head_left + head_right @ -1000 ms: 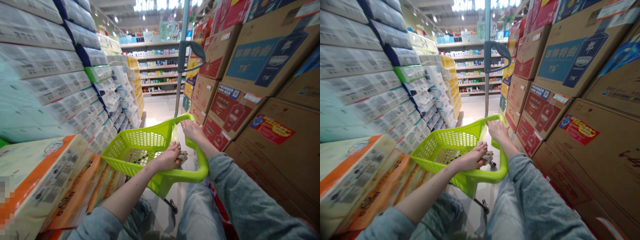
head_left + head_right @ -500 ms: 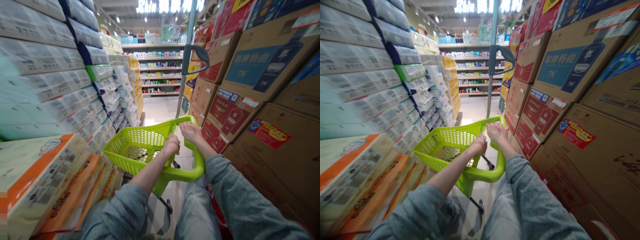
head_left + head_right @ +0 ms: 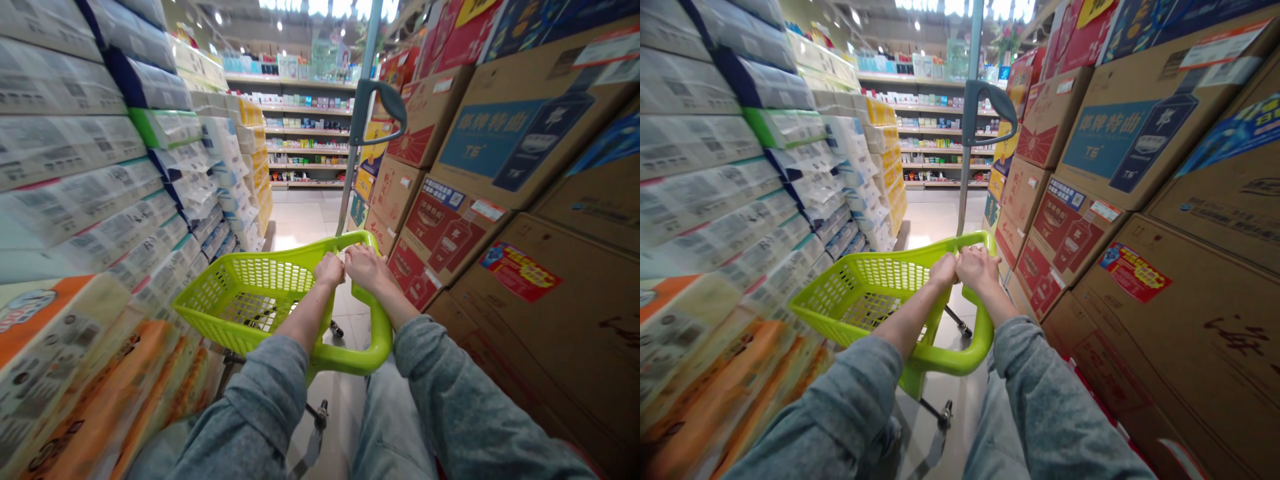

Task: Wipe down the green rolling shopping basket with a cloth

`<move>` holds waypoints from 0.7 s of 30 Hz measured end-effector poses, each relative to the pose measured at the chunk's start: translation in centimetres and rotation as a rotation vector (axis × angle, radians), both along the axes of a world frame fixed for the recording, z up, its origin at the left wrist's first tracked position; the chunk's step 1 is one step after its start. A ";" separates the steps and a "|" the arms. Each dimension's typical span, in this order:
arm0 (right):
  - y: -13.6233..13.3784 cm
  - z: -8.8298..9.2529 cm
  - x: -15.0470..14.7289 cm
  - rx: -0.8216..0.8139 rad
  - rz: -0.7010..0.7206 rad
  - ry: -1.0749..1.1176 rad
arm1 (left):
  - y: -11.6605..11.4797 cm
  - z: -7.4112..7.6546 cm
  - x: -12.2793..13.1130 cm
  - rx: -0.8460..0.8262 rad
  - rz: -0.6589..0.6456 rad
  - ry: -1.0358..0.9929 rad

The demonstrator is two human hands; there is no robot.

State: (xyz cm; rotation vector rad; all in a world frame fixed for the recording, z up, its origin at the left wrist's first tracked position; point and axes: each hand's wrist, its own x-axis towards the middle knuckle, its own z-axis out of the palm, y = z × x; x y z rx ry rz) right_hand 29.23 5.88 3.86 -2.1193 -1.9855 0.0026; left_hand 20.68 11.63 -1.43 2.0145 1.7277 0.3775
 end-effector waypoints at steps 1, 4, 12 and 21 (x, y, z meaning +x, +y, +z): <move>0.1 0.0 -0.1 0.002 0.007 -0.002 | 0.2 0.1 0.0 0.007 0.020 0.042; 0.4 -0.3 -0.3 0.029 0.006 -0.008 | 0.6 0.6 -0.4 0.016 0.032 0.102; 0.5 -0.6 -0.7 0.056 -0.001 0.009 | 2.0 0.6 -1.6 0.044 -0.093 0.166; 0.3 -0.2 -0.8 0.051 0.014 0.025 | 3.8 -1.2 0.3 0.208 0.427 -0.118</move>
